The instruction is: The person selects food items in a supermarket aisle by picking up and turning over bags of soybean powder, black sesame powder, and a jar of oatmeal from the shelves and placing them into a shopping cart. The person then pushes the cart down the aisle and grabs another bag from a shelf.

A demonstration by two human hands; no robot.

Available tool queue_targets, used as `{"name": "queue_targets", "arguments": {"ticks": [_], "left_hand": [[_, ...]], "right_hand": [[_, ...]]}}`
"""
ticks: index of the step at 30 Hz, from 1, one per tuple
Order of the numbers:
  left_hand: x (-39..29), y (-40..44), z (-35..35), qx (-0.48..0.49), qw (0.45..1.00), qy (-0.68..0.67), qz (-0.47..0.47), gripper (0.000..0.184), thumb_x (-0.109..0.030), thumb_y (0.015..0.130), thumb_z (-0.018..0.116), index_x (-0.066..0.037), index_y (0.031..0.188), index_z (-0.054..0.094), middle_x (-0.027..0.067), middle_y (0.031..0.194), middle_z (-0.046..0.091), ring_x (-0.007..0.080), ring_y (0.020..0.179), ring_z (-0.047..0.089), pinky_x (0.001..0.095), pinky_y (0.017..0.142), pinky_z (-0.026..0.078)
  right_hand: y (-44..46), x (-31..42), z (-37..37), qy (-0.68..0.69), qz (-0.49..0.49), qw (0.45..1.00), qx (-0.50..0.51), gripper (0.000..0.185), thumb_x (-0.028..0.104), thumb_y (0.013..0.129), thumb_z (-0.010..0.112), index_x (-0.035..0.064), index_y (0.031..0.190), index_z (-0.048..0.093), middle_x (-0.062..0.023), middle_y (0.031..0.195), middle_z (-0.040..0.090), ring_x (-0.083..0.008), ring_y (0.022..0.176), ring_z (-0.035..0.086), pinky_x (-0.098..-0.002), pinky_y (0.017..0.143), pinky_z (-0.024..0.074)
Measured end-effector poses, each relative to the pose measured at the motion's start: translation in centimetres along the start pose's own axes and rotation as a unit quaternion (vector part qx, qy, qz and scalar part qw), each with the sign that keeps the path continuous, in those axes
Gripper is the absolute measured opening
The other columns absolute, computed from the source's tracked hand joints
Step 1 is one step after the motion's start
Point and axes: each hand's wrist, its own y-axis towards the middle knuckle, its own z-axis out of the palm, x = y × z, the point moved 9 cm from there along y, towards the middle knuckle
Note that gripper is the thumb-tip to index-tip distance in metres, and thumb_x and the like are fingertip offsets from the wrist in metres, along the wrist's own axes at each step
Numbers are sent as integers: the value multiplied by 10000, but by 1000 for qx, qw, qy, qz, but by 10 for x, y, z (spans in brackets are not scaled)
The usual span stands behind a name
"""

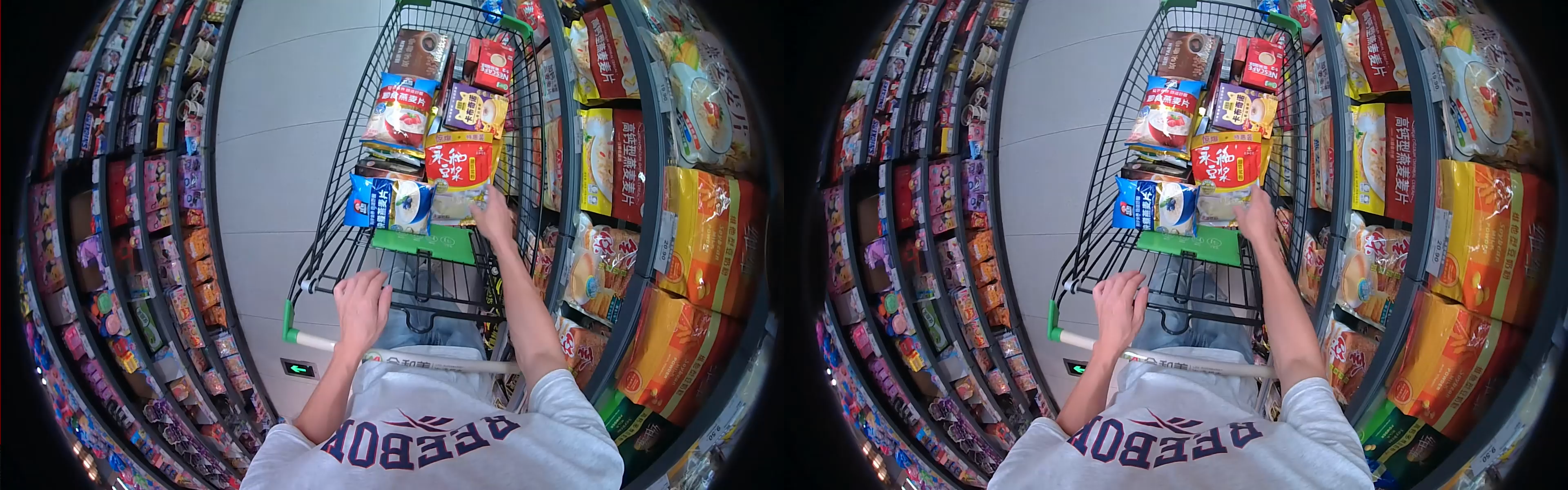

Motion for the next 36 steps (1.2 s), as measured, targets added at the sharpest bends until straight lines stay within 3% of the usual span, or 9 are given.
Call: {"name": "queue_targets", "arguments": {"ticks": [4,7,10,14,18,21,29,36], "left_hand": [[0,3,4,21,1000,13,1,228,-155,902,689,-60,1108,705,65,1154,691,238,1103,619,450,992,359],[0,6,6,43,999,19,-3,221,-141,902,673,-73,1110,705,68,1160,698,236,1108,621,435,993,350],[0,8,10,56,998,34,4,226,-147,892,684,-78,1106,705,53,1148,687,227,1084,616,444,979,346],[0,11,12,69,997,37,-3,221,-135,888,673,-82,1100,706,44,1132,689,224,1060,616,436,970,339],[3,12,14,60,998,35,-6,186,-114,864,673,-97,1046,709,25,1078,704,213,1002,622,419,942,348],[4,14,16,57,998,40,-4,174,-101,844,681,-107,1015,709,10,1031,712,211,974,624,410,927,352],[3,28,16,62,997,38,-8,174,-102,831,687,-132,1000,716,-17,1015,716,204,973,624,396,927,344],[2,36,21,79,995,54,-4,170,-116,841,679,-146,1004,717,-26,1008,715,201,977,622,395,923,333]], "right_hand": [[13,44,34,-144,-131,980,43,724,118,812,746,107,1477,459,-222,1580,365,-431,1444,363,-537,1143,377],[38,55,70,-225,-179,956,53,926,69,704,843,178,1520,419,-169,1654,242,-433,1508,247,-637,1161,330],[57,61,89,-197,-156,963,97,920,17,751,760,266,1554,386,-132,1693,157,-430,1548,139,-756,1139,244],[68,50,99,-159,-54,976,142,1100,-2,688,837,331,1588,298,-97,1711,42,-469,1547,47,-854,1026,288],[72,29,107,-140,41,986,75,1112,146,715,893,341,1602,251,-96,1711,27,-478,1544,24,-846,1013,321],[77,29,113,-160,42,982,93,1093,179,728,888,339,1602,251,-95,1712,22,-483,1542,21,-847,1010,323],[82,31,111,-218,-32,973,75,1119,316,707,897,340,1610,237,-68,1713,84,-482,1537,89,-779,923,439],[100,32,112,-282,-1,954,103,1078,380,745,865,344,1612,226,-54,1711,107,-472,1536,102,-758,932,465]]}}
